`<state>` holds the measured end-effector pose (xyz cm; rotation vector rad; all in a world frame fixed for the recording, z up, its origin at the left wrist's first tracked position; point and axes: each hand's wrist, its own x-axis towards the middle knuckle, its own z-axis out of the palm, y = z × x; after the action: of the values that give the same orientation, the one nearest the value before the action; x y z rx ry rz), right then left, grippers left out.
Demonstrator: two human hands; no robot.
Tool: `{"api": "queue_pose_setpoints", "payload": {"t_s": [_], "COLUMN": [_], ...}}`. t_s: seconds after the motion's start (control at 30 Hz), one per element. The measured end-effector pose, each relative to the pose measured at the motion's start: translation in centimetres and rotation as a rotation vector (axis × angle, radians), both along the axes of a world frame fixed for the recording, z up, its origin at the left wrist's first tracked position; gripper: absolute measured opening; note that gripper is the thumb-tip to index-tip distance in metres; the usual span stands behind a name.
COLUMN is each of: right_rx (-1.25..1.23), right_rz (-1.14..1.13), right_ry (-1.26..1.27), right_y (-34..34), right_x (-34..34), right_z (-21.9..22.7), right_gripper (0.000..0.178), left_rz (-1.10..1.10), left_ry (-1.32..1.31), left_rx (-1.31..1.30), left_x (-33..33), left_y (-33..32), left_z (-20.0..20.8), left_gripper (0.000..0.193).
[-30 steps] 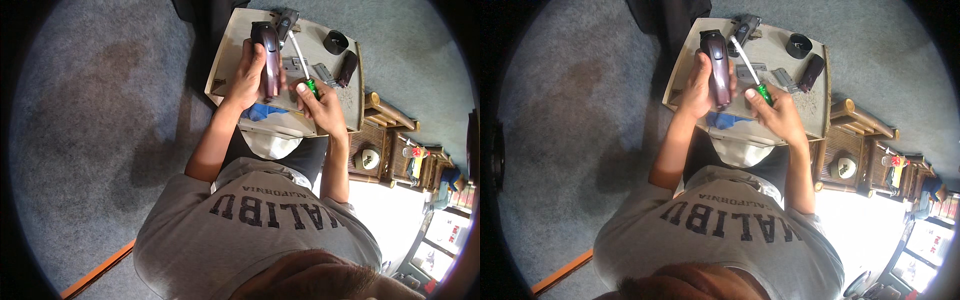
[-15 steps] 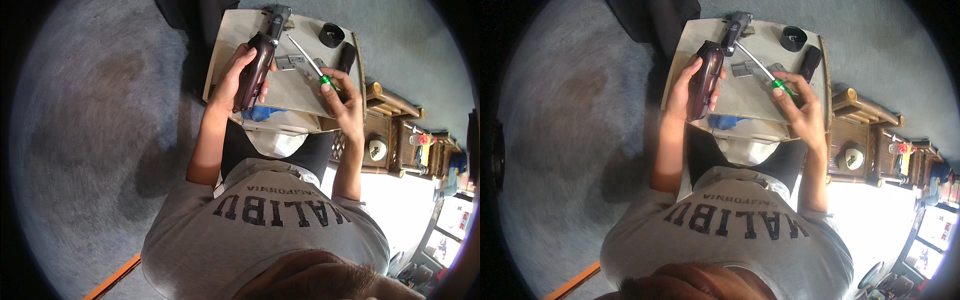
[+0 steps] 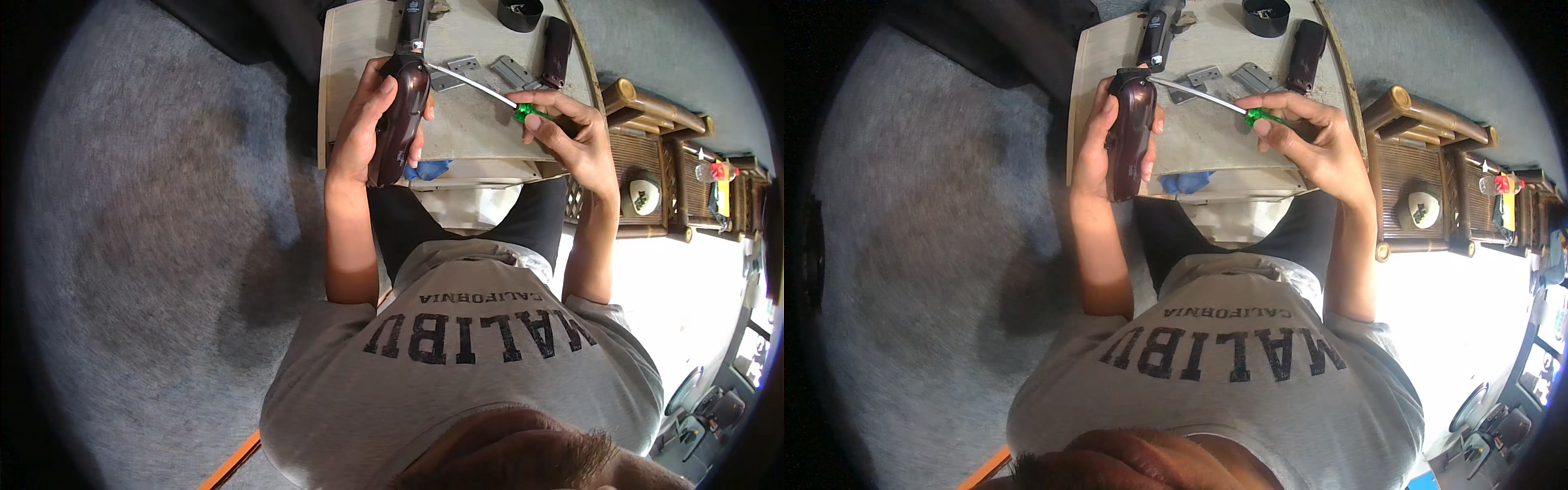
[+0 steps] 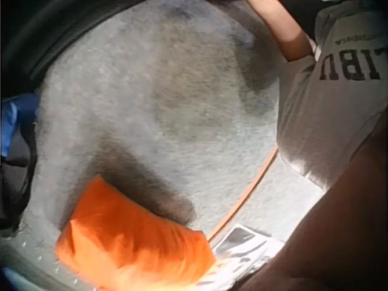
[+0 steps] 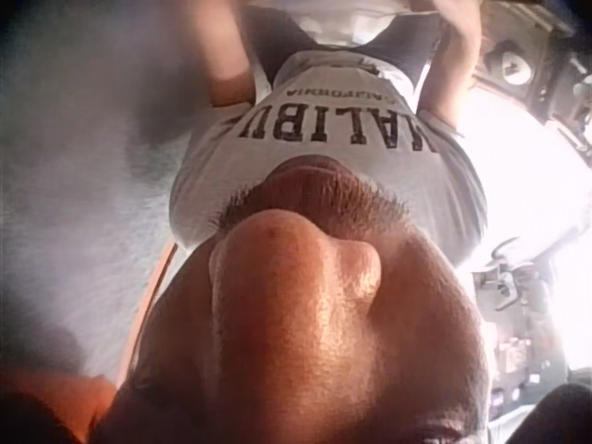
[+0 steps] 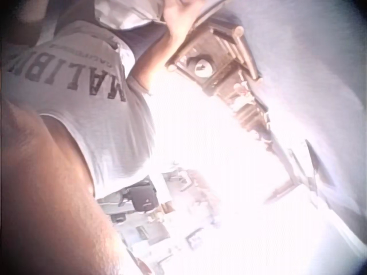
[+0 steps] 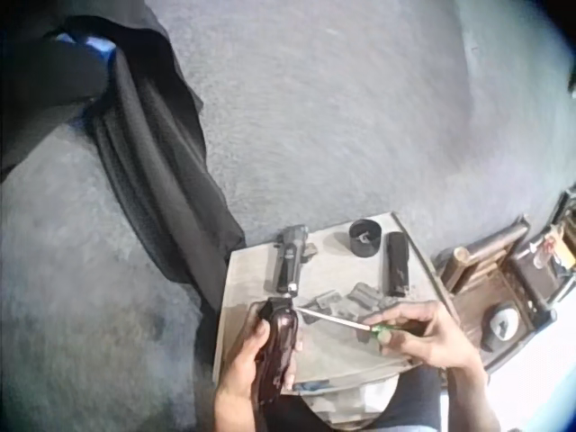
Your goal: The person unscrews the blade assembly of a hair clipper with a screwdriver and then opens the internal casing of a second pair of clippers.
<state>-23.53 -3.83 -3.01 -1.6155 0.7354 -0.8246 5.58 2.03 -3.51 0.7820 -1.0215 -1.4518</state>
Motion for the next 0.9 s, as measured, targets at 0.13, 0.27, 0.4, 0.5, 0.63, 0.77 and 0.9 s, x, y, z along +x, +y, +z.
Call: {"api": "queue_pose_setpoints", "payload": {"t_s": [0.13, 0.27, 0.4, 0.5, 0.63, 0.77, 0.9], "right_rx": [-0.016, 0.004, -0.024, -0.022, -0.025, 0.028, 0.014], "right_rz": [0.012, 0.033, 0.033, 0.035, 0.041, 0.039, 0.020], "right_ry": [-0.064, -0.043, -0.037, -0.045, -0.033, -0.024, 0.005], "right_y": [-0.22, -0.26, -0.45, -0.40, -0.37, -0.26, -0.15], "right_x": [-0.11, -0.33, -0.21, -0.10, -0.23, -0.38, -0.25], "right_z": [-0.60, -0.33, -0.77, -0.70, -0.54, -0.18, -0.10], "right_gripper": [0.030, 0.031, 0.030, 0.030, 0.030, 0.031, 0.032], "left_rz": [0.002, 0.003, 0.020, 0.050, 0.059, 0.058, 0.059], "left_ry": [-0.023, -0.038, -0.040, -0.054, -0.070, -0.066, -0.074], "left_rx": [-0.029, -0.027, -0.046, -0.047, -0.047, -0.045, -0.042], "left_x": [-0.22, -0.29, -0.41, -0.49, -0.46, -0.56, -0.58], "left_y": [0.16, 0.00, 0.12, 0.24, 0.32, 0.42, 0.41], "left_z": [0.32, 0.50, 0.27, 0.20, 0.11, 0.13, 0.21], "left_gripper": [0.040, 0.040, 0.040, 0.039, 0.037, 0.037, 0.038]}}
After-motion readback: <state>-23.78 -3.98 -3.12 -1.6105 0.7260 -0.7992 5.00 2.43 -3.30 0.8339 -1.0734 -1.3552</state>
